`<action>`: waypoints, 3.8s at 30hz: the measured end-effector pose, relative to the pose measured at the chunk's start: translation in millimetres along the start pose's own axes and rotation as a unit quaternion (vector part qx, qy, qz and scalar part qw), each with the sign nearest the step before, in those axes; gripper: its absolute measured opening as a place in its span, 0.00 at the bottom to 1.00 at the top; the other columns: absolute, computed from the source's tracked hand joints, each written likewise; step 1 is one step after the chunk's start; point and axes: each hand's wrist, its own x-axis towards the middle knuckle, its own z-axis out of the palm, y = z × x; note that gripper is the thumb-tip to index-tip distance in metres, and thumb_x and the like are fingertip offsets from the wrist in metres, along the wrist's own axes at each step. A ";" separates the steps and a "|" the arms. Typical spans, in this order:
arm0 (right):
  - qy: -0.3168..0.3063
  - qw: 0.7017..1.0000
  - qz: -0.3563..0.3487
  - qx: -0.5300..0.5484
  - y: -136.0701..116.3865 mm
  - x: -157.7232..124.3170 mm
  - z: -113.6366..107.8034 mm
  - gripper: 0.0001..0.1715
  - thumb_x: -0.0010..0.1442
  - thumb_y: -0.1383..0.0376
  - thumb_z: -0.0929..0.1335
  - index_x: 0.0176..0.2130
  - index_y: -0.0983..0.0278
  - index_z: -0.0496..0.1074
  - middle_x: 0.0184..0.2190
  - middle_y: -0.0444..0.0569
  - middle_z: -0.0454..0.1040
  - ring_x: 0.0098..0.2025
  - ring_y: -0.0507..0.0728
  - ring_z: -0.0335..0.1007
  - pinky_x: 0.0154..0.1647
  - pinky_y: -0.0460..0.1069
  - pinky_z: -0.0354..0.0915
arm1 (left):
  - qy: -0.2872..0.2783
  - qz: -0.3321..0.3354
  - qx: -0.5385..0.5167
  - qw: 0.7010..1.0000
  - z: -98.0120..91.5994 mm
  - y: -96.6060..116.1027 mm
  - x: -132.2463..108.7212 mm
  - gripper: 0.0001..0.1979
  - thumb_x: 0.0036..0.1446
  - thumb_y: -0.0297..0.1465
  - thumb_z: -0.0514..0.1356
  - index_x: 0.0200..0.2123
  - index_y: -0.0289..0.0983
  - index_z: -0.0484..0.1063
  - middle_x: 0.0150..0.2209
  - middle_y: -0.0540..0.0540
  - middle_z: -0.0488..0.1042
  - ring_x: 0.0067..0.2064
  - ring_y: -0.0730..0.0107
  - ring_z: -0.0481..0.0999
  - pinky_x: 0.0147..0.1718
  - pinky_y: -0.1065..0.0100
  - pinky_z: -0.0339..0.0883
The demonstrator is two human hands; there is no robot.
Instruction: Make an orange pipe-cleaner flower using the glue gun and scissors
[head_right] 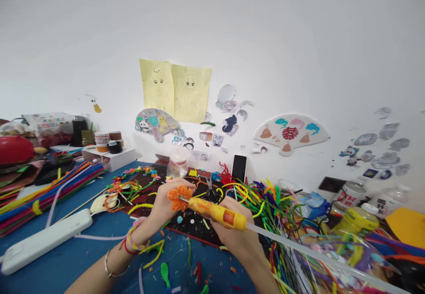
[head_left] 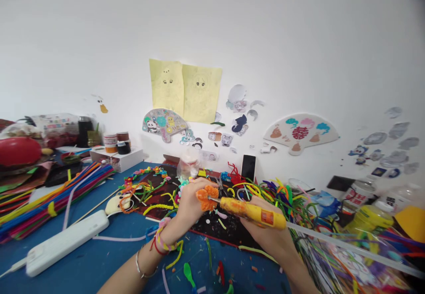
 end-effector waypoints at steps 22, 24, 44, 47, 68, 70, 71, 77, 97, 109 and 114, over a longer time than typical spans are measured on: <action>-0.008 1.000 0.006 -0.008 1.7 2.4 -0.6 0.13 0.51 0.67 0.66 0.20 0.62 0.58 0.19 0.40 0.62 0.22 0.50 0.60 0.22 0.45 0.56 | -0.001 0.016 0.031 0.999 -1.1 6.8 2.0 0.09 0.46 0.20 0.59 0.29 0.37 0.76 0.30 0.47 0.78 0.33 0.66 0.75 0.36 0.66 0.66; -0.007 1.000 0.003 -0.011 2.3 1.7 -1.4 0.12 0.51 0.66 0.66 0.21 0.62 0.59 0.19 0.40 0.62 0.22 0.51 0.60 0.22 0.45 0.57 | -0.001 0.012 0.042 0.999 -0.4 7.4 1.8 0.10 0.46 0.19 0.58 0.28 0.37 0.76 0.29 0.47 0.78 0.32 0.67 0.74 0.35 0.67 0.65; 0.103 0.974 0.004 -0.204 31.0 2.3 -13.2 0.03 0.54 0.63 0.65 0.29 0.61 0.67 0.26 0.43 0.71 0.26 0.53 0.68 0.24 0.45 0.55 | 0.070 0.028 0.065 0.995 -18.3 -2.3 6.3 0.08 0.51 0.23 0.58 0.33 0.37 0.76 0.33 0.47 0.78 0.36 0.66 0.74 0.40 0.66 0.64; 0.032 0.972 0.052 -0.229 48.3 10.9 -11.1 0.02 0.57 0.65 0.63 0.33 0.60 0.66 0.30 0.44 0.72 0.28 0.54 0.70 0.25 0.45 0.55 | 0.102 0.001 0.065 0.993 -30.0 1.7 11.2 0.05 0.51 0.27 0.60 0.32 0.37 0.76 0.33 0.47 0.77 0.37 0.66 0.74 0.41 0.65 0.64; 0.018 0.992 -0.103 0.072 -1.6 2.0 8.6 0.06 0.58 0.67 0.65 0.39 0.62 0.69 0.37 0.49 0.72 0.41 0.55 0.68 0.43 0.50 0.64 | -0.080 -0.252 -0.257 0.929 -2.0 29.9 -2.2 0.09 0.45 0.33 0.66 0.33 0.39 0.74 0.32 0.50 0.74 0.34 0.71 0.73 0.29 0.74 0.66; 0.061 0.987 -0.128 0.080 -9.5 -1.7 8.4 0.05 0.59 0.68 0.65 0.38 0.62 0.69 0.36 0.49 0.73 0.40 0.55 0.69 0.42 0.50 0.65 | -0.088 -0.255 -0.274 0.923 1.8 30.7 -3.9 0.09 0.45 0.33 0.65 0.32 0.38 0.74 0.30 0.50 0.74 0.32 0.71 0.73 0.26 0.74 0.65; 0.075 0.984 -0.139 0.080 -11.3 -3.3 9.1 0.05 0.59 0.68 0.65 0.38 0.62 0.69 0.35 0.48 0.73 0.39 0.55 0.69 0.42 0.50 0.66 | -0.091 -0.254 -0.279 0.922 3.3 30.9 -4.8 0.08 0.46 0.33 0.65 0.32 0.38 0.74 0.30 0.50 0.74 0.31 0.72 0.73 0.25 0.74 0.65; 0.107 0.966 -0.231 0.033 -8.3 -5.3 11.0 0.11 0.59 0.73 0.64 0.41 0.62 0.70 0.35 0.50 0.74 0.40 0.55 0.69 0.42 0.52 0.68 | -0.092 -0.205 -0.209 0.952 5.2 30.3 -8.9 0.10 0.48 0.36 0.63 0.34 0.38 0.75 0.33 0.46 0.76 0.34 0.67 0.74 0.28 0.70 0.68; -0.050 0.960 -0.255 0.103 -11.4 -5.9 -15.9 0.07 0.60 0.72 0.63 0.34 0.64 0.69 0.32 0.48 0.73 0.38 0.53 0.68 0.41 0.49 0.68 | -0.241 -0.024 -0.172 0.955 -7.3 46.1 -8.4 0.05 0.49 0.31 0.62 0.26 0.35 0.75 0.25 0.46 0.76 0.27 0.69 0.73 0.28 0.70 0.68; 0.010 0.922 -0.377 0.089 1.0 -10.1 -1.9 0.11 0.61 0.72 0.61 0.38 0.63 0.72 0.31 0.49 0.73 0.37 0.53 0.68 0.39 0.49 0.67 | -0.263 -0.025 -0.183 0.947 -16.6 50.1 -10.9 0.08 0.50 0.35 0.61 0.28 0.36 0.76 0.26 0.45 0.76 0.25 0.69 0.73 0.24 0.71 0.67; 0.010 0.915 -0.389 0.109 2.0 -5.7 -1.5 0.11 0.62 0.69 0.61 0.36 0.61 0.73 0.29 0.46 0.74 0.33 0.50 0.68 0.36 0.47 0.66 | -0.296 -0.067 -0.204 0.931 -12.3 41.1 -15.4 0.08 0.51 0.34 0.61 0.31 0.36 0.75 0.23 0.47 0.74 0.21 0.75 0.68 0.20 0.74 0.62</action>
